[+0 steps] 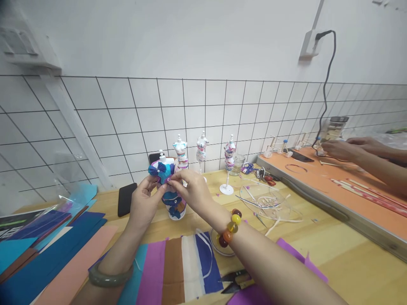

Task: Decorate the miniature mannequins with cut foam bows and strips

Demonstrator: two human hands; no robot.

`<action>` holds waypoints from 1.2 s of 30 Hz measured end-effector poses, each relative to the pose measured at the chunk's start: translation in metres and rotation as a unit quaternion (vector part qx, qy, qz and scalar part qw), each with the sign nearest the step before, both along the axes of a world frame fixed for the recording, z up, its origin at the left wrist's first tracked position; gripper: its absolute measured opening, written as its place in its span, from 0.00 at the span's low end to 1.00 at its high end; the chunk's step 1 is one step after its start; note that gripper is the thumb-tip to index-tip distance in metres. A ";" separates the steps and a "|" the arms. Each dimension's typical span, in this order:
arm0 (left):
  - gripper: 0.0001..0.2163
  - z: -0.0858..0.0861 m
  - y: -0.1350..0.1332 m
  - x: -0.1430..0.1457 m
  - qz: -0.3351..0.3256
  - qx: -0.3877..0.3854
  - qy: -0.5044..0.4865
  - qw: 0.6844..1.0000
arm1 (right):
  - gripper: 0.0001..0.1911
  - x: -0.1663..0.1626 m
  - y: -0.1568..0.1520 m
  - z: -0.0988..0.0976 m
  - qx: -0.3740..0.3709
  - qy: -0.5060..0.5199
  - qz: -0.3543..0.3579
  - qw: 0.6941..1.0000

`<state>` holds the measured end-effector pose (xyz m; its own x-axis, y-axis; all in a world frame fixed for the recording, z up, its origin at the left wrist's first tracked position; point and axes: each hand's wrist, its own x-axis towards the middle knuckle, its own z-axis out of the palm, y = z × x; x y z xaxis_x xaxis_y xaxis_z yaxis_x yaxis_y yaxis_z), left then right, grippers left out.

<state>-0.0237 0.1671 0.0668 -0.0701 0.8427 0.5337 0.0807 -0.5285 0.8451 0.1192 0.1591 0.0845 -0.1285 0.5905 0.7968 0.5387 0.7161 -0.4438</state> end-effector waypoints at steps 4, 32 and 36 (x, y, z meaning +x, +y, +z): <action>0.16 0.000 0.000 -0.001 -0.002 -0.002 -0.001 1.000 | 0.03 -0.001 0.001 0.001 -0.016 0.020 0.000 1.000; 0.16 0.000 -0.001 0.001 0.005 -0.027 0.000 1.000 | 0.04 -0.002 0.000 0.000 -0.034 0.054 0.028 0.998; 0.17 -0.001 0.001 0.000 0.001 -0.016 0.007 1.000 | 0.05 -0.001 -0.001 -0.001 -0.039 0.056 0.026 0.997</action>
<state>-0.0238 0.1679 0.0654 -0.0648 0.8592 0.5075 0.0950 -0.5009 0.8603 0.1186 0.1585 0.0837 -0.0736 0.6460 0.7598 0.4447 0.7032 -0.5548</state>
